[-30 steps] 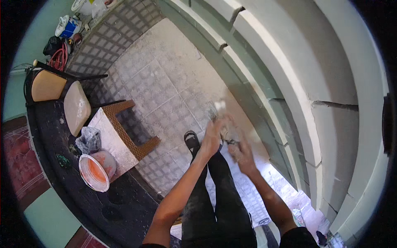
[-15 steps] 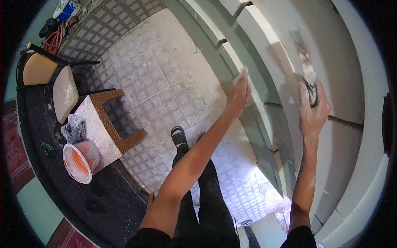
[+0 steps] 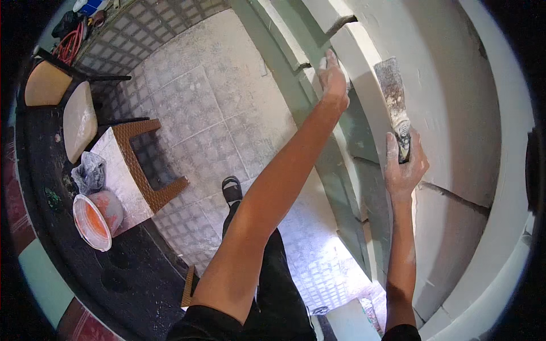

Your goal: Applying putty or plaster to a wall with a putty knife.

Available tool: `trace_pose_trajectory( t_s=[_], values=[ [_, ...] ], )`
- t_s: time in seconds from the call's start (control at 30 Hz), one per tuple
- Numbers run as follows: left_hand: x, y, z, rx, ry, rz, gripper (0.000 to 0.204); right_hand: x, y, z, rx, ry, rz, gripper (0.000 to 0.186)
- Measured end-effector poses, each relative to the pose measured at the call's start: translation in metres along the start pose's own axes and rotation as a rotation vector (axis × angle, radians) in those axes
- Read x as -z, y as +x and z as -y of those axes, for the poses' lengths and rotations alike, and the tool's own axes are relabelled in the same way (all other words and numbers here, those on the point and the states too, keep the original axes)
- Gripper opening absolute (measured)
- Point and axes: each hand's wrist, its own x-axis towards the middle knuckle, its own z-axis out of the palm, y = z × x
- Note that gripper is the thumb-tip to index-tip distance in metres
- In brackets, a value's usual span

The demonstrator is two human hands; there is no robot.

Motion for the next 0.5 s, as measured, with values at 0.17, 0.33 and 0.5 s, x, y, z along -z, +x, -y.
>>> trace_pose_trajectory(
  t_s=[0.17,0.33,0.5],
  values=[
    [0.022,-0.016,0.000,0.062,-0.035,0.191,0.039,-0.002,0.000,0.001,-0.012,-0.031,-0.027,0.032],
    [0.043,-0.035,-0.016,-0.039,0.215,0.382,0.032,-0.001,-0.002,-0.007,-0.010,-0.044,-0.025,0.032],
    [0.034,-0.011,-0.055,-0.352,0.325,0.347,0.023,-0.002,-0.002,0.001,0.002,-0.032,-0.023,0.033]
  ],
)
